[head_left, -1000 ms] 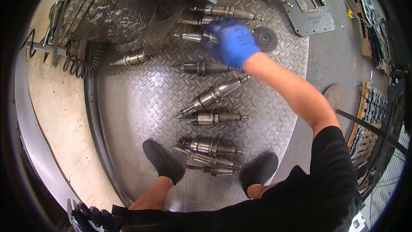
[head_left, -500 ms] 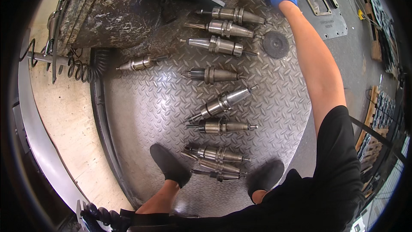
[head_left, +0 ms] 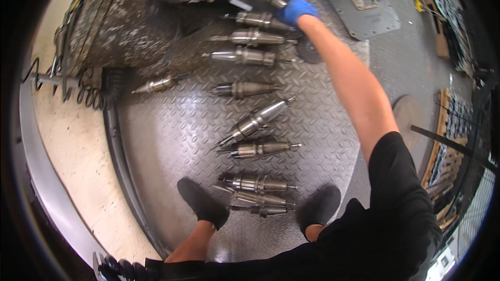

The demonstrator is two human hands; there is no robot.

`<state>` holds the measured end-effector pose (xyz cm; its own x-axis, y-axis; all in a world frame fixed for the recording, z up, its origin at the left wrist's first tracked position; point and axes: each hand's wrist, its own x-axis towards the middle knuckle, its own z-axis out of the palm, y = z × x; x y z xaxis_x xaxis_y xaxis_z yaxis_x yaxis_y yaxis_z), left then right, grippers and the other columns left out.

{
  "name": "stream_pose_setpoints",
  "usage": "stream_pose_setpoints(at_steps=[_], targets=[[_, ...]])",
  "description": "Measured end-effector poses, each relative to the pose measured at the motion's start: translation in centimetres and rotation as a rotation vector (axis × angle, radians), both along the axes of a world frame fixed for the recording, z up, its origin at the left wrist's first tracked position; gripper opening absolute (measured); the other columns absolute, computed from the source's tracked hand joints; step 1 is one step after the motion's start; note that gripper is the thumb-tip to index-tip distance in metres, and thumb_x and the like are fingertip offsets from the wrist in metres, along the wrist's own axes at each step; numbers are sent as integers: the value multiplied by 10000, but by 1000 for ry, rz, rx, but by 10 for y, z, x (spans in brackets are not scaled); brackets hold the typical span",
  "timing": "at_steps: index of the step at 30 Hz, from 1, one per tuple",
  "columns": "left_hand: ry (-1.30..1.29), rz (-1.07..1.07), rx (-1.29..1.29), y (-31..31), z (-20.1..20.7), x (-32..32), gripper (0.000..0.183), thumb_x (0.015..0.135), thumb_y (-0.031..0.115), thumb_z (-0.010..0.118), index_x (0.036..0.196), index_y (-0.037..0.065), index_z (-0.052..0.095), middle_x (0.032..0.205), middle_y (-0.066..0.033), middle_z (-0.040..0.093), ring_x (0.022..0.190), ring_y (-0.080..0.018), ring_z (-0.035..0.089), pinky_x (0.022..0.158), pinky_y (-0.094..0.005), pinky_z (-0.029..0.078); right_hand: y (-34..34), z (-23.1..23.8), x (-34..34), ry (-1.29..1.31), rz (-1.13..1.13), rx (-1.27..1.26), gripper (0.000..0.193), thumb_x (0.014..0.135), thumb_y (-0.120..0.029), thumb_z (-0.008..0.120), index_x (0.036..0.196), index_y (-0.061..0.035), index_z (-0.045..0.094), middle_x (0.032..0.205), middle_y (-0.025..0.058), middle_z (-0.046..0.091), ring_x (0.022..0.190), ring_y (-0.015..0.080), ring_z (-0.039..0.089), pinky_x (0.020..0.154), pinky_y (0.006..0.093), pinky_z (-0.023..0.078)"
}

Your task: The person measures the dimensions of a metal component inside a machine using calipers, then measures several metal parts laid out on the floor nearby.

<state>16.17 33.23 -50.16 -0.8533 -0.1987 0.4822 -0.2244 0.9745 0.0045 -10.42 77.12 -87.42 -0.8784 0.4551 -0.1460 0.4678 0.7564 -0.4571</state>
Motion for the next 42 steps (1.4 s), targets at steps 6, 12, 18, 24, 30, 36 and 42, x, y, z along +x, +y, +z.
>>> stream_pose_setpoints(at_steps=[6, 12, 18, 24, 30, 36, 42], targets=[[22, -167, -8, -2, -11, 5, 247, 973, 220, 659, 1143, 41, 641, 893, -75, 656, 713, -176, 624, 616, -283, 536, 18, -1, 22, 156, 187, -199, 527, 921, -499, 665, 1279, -115, 700, 1252, 178, 717, 1154, 372, 683, 1004, 443, 521], [21, -231, -5, -2, -13, 6, 250, 977, 233, 657, 1137, 41, 641, 883, -72, 655, 717, -177, 625, 625, -288, 540, 122, 5, 85, 577, -724, 319, 679, 821, -585, 748, 1260, -74, 657, 1155, 212, 716, 1042, 367, 711, 944, 485, 548], [4, -250, 7, -1, -13, 9, 254, 980, 245, 654, 1131, 41, 640, 873, -69, 655, 721, -177, 626, 634, -293, 544, 249, -43, 163, 583, -1214, -1169, 381, 921, -323, 760, 1224, -123, 644, 1122, 105, 713, 1009, 263, 686, 860, 422, 568], [-12, -264, 37, -1, -7, 17, 259, 983, 258, 652, 1125, 41, 640, 863, -67, 654, 725, -178, 627, 643, -299, 548, 256, -54, 173, 553, -1038, -1245, 123, 939, -237, 727, 921, -149, 643, 853, 44, 650, 733, 178, 628, 619, 315, 543], [-90, -346, 100, -10, 4, 23, 265, 987, 270, 649, 1119, 40, 640, 853, -64, 653, 729, -178, 628, 651, -304, 552, 224, -48, 184, 466, -972, -1227, 112, 954, -208, 690, 864, -170, 634, 731, 31, 648, 533, 173, 578, 467, 306, 503], [77, -195, 1112, 25, 2, 15, 318, 971, 298, 672, 1122, 20, 636, 835, -71, 653, 728, -169, 623, 679, -307, 549, 183, -29, 214, 308, -864, -1346, 255, 999, -349, 638, 1048, -107, 703, 1000, 89, 758, 832, 237, 726, 664, 354, 580], [-82, -10, 918, 19, 0, 30, 476, 962, 355, 688, 1215, -37, 597, 845, -79, 651, 710, -158, 621, 709, -309, 553, 170, 20, 223, 135, -398, 173, 374, 980, -431, 592, 1036, -92, 741, 1120, 160, 757, 1007, 354, 720, 837, 456, 581]])
